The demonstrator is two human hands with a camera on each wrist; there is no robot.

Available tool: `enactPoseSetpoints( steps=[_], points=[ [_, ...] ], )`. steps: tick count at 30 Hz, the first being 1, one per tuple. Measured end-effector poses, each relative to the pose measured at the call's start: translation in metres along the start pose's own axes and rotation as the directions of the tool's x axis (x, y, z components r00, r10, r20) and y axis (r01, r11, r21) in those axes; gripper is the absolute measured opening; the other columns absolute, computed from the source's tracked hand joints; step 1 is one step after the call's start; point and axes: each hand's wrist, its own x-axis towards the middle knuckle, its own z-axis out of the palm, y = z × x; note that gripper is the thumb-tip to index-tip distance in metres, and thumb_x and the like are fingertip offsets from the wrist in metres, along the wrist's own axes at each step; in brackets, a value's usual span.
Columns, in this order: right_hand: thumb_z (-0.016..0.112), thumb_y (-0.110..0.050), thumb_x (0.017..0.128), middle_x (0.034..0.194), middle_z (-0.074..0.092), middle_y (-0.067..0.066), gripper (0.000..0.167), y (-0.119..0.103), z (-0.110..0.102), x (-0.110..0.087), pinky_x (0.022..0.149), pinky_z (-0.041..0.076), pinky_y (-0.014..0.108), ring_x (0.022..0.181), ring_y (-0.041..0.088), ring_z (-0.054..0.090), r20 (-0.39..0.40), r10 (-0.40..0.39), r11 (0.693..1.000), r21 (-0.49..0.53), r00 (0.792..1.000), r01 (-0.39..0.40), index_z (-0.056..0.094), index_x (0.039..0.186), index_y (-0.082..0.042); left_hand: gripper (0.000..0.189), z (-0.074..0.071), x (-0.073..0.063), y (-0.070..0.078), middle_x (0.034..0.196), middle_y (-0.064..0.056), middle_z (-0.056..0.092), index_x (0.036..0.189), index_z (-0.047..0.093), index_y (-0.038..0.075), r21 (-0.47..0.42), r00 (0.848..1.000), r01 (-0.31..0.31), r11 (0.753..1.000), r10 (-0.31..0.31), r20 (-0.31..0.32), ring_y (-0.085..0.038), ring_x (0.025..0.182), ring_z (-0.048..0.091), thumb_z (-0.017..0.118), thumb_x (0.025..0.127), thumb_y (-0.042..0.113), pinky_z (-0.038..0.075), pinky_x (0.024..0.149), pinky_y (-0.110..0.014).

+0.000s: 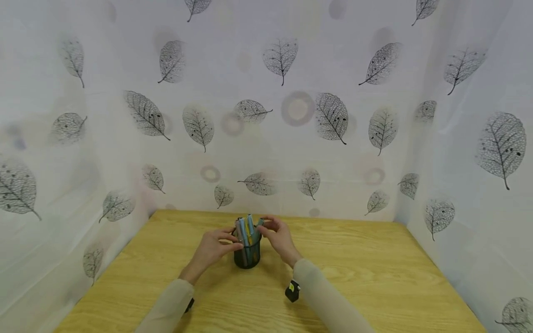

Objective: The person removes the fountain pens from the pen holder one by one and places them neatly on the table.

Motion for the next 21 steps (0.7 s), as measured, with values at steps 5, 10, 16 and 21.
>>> enactPoseSetpoints(
  steps=[5, 10, 16, 21],
  points=[
    [0.061, -0.007, 0.097, 0.115, 0.064, 0.027, 0.033, -0.022, -0.001, -0.01, 0.087, 0.056, 0.053, 0.096, 0.025, 0.067, 0.007, -0.089, 0.993, 0.081, 0.996, 0.089, 0.049, 0.128, -0.004, 0.019, 0.001, -0.001, -0.002, 0.134, -0.021, 0.06, 0.085, 0.08, 0.015, 0.004, 1.0, 0.01, 1.0, -0.01, -0.007, -0.037, 0.117, 0.063, 0.086, 0.074, 0.03, 0.062, 0.076, -0.03],
    [0.057, -0.008, 0.099, 0.12, 0.058, 0.032, 0.031, -0.024, -0.002, -0.01, 0.086, 0.053, 0.063, 0.1, 0.04, 0.066, -0.015, -0.142, 0.981, 0.128, 0.99, 0.143, 0.044, 0.126, 0.0, 0.017, 0.0, -0.001, 0.001, 0.136, -0.022, 0.057, 0.084, 0.079, 0.017, 0.017, 1.0, -0.005, 1.0, 0.005, 0.0, -0.037, 0.122, 0.059, 0.085, 0.075, 0.03, 0.062, 0.077, -0.031],
    [0.056, -0.008, 0.1, 0.116, 0.059, 0.029, 0.03, -0.028, -0.002, -0.009, 0.083, 0.057, 0.055, 0.096, 0.037, 0.067, -0.071, -0.183, 0.97, 0.148, 0.98, 0.192, 0.047, 0.128, 0.002, 0.015, 0.0, 0.0, 0.002, 0.137, -0.021, 0.056, 0.082, 0.078, 0.018, 0.028, 1.0, -0.023, 0.999, 0.023, -0.003, -0.037, 0.126, 0.056, 0.085, 0.076, 0.03, 0.061, 0.078, -0.028],
    [0.057, -0.007, 0.099, 0.11, 0.062, 0.026, 0.027, -0.028, -0.004, -0.009, 0.085, 0.056, 0.058, 0.089, 0.025, 0.069, -0.161, -0.169, 0.957, 0.21, 0.972, 0.201, 0.053, 0.125, -0.003, 0.017, -0.001, -0.001, 0.0, 0.137, -0.022, 0.057, 0.083, 0.078, 0.018, 0.041, 1.0, -0.03, 0.999, 0.03, 0.008, -0.037, 0.127, 0.056, 0.084, 0.076, 0.032, 0.061, 0.078, -0.026]
  ],
)
